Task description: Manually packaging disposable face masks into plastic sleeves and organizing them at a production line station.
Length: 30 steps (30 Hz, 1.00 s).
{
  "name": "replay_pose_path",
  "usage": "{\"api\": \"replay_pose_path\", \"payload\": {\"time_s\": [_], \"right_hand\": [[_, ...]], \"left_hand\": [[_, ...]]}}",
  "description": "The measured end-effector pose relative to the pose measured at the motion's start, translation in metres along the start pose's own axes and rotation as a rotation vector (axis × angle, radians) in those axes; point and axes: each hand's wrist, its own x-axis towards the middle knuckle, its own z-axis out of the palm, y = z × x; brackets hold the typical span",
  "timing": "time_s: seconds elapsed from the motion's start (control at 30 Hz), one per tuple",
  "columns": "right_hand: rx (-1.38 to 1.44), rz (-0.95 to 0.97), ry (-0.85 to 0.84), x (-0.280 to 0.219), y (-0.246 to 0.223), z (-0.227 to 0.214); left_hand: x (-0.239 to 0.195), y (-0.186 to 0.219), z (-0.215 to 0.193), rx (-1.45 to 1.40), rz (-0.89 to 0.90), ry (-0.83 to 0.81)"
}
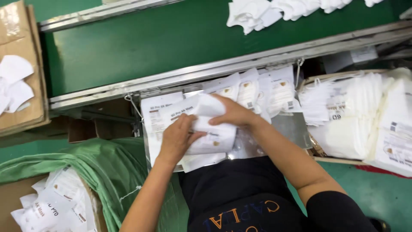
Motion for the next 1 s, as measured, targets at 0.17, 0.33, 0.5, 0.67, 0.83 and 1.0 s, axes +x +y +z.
{"api": "replay_pose_path", "payload": {"time_s": [0.17, 0.33, 0.5, 0.67, 0.83, 1.0], "right_hand": [[-0.113, 0.014, 0.081, 0.005, 0.010, 0.004], [-0.421, -0.280, 0.141, 0.008, -0.025, 0.001], [-0.682, -0.585, 0.200, -0.037, -0.133, 0.022], [-0.042, -0.174, -0.396, -0.022, -0.147, -0.005], [-0.253, 0.104, -0.278, 0.026, -0.099, -0.047], [-0.856, -0.185, -0.133, 0.031, -0.131, 0.021]], "left_hand": [[-0.019, 0.000, 0.016, 0.150, 0.058, -0.090], [0.013, 0.025, -0.020, -0.329, -0.026, -0.088], [0.001, -0.041, 0.010, -0.347, -0.230, -0.017], [0.018, -0.024, -0.002, -0.280, 0.096, -0.075], [0.027, -0.011, -0.020, -0.434, 0.223, -0.129], [0.023, -0.002, -0.006, -0.195, 0.198, 0.026]]}}
